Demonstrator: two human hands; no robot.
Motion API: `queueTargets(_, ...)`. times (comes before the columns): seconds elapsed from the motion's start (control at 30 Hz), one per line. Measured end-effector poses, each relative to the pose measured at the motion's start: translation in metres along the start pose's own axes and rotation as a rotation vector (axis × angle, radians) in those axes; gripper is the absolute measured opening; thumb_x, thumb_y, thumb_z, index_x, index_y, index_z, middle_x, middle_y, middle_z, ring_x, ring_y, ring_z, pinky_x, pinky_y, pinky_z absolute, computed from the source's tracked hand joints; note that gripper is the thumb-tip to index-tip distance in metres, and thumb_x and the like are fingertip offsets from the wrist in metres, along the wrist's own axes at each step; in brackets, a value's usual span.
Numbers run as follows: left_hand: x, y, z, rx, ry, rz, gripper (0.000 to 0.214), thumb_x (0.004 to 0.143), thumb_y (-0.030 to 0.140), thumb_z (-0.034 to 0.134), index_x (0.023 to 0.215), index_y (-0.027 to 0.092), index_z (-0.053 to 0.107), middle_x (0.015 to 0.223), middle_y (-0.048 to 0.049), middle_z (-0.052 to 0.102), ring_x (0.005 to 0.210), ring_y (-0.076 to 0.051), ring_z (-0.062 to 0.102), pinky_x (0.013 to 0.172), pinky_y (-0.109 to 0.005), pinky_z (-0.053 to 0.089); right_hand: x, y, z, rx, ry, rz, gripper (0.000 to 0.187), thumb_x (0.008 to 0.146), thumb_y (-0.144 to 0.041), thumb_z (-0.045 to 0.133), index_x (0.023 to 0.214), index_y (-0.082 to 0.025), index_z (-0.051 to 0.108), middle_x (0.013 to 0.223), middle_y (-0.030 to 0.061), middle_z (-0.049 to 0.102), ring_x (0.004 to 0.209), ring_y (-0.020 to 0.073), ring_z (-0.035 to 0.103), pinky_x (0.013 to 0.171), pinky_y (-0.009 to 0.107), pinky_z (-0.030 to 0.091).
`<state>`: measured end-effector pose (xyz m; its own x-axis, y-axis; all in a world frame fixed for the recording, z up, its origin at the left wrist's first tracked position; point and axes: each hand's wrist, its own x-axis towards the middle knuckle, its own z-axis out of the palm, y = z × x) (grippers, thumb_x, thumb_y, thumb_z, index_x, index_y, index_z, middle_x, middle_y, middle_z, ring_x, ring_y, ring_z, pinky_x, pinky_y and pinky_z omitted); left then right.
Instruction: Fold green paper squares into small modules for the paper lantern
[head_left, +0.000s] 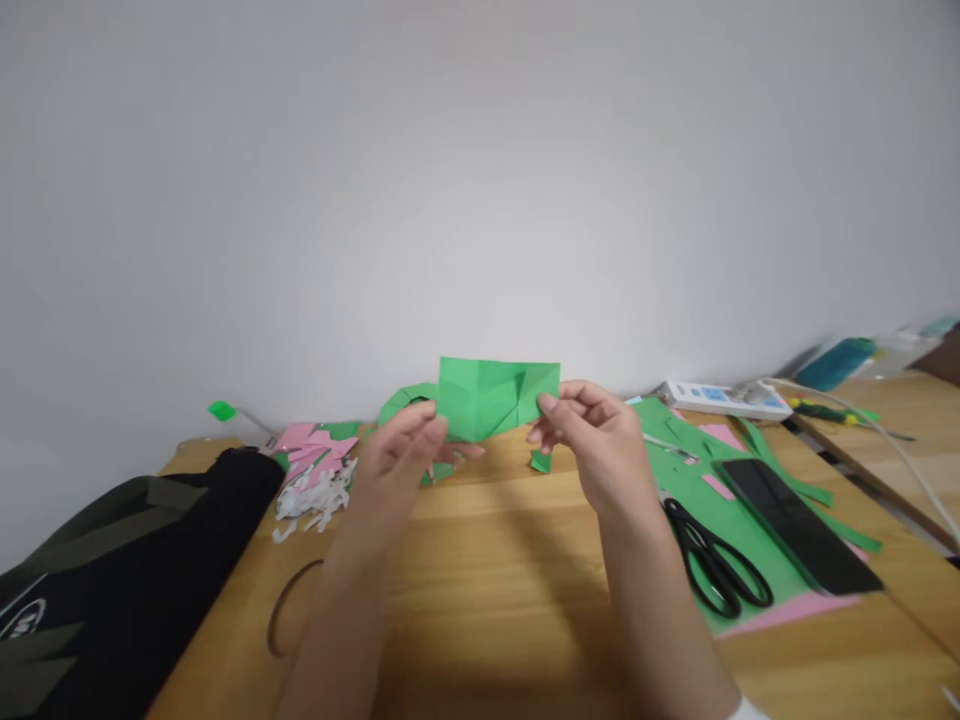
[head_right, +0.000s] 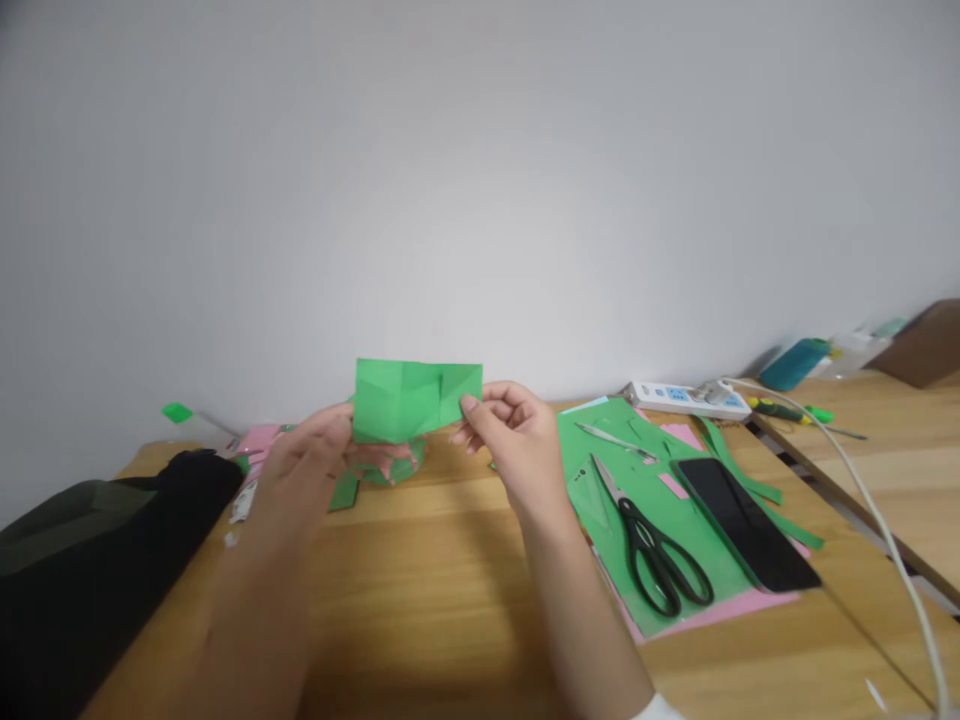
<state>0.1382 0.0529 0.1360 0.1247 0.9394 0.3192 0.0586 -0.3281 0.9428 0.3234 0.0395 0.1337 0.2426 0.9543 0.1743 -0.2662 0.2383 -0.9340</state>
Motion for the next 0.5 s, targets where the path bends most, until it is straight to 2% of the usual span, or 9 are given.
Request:
queueTargets(0.13, -0.0024, 0.0052, 0.0048, -0.055, -0.016, -0.059, 0.023, 0.075, 0.04, 0.07, 0.082, 0.019, 0.067, 0.063, -0.0008, 0.07, 0.054, -0.019, 0.068, 0.056, -0.03, 0.057, -0.0032, 0.0032, 0.0045, -0.016, -0.069, 0.033, 0.025, 0.067, -0.035, 0.077, 0.073, -0.017, 0.06, 0.051, -0.0012, 0.066, 0.043, 0.0102, 0.059, 0.043, 0.02, 0.046)
queueTargets(0.3, -0.0016, -0.002, 0.0002, -0.089, -0.012, -0.068, 0.014, 0.076, 0.033, 0.068, 0.079, 0.019, 0.066, 0.061, 0.0012, 0.068, 0.051, -0.017, 0.067, 0.053, -0.026, 0.057, -0.0059, 0.0077, 0.0081, -0.072, -0.137, 0.016, 0.018, 0.073, -0.032, 0.074, 0.072, -0.016, 0.065, 0.052, -0.0018, 0.064, 0.045, 0.0102, 0.059, 0.044, 0.021, 0.047)
queueTargets(0.5, -0.0017, 0.0003, -0.0039, -0.023, -0.002, -0.088, 0.011, 0.079, 0.027, 0.064, 0.073, 0.018, 0.061, 0.056, 0.0035, 0.063, 0.051, -0.014, 0.066, 0.05, -0.022, 0.054, -0.0099, 0.0101, 0.0105, -0.127, -0.133, -0.003, 0.012, 0.076, -0.027, 0.073, 0.078, -0.017, 0.066, 0.055, -0.0013, 0.066, 0.046, 0.0097, 0.059, 0.044, 0.019, 0.046)
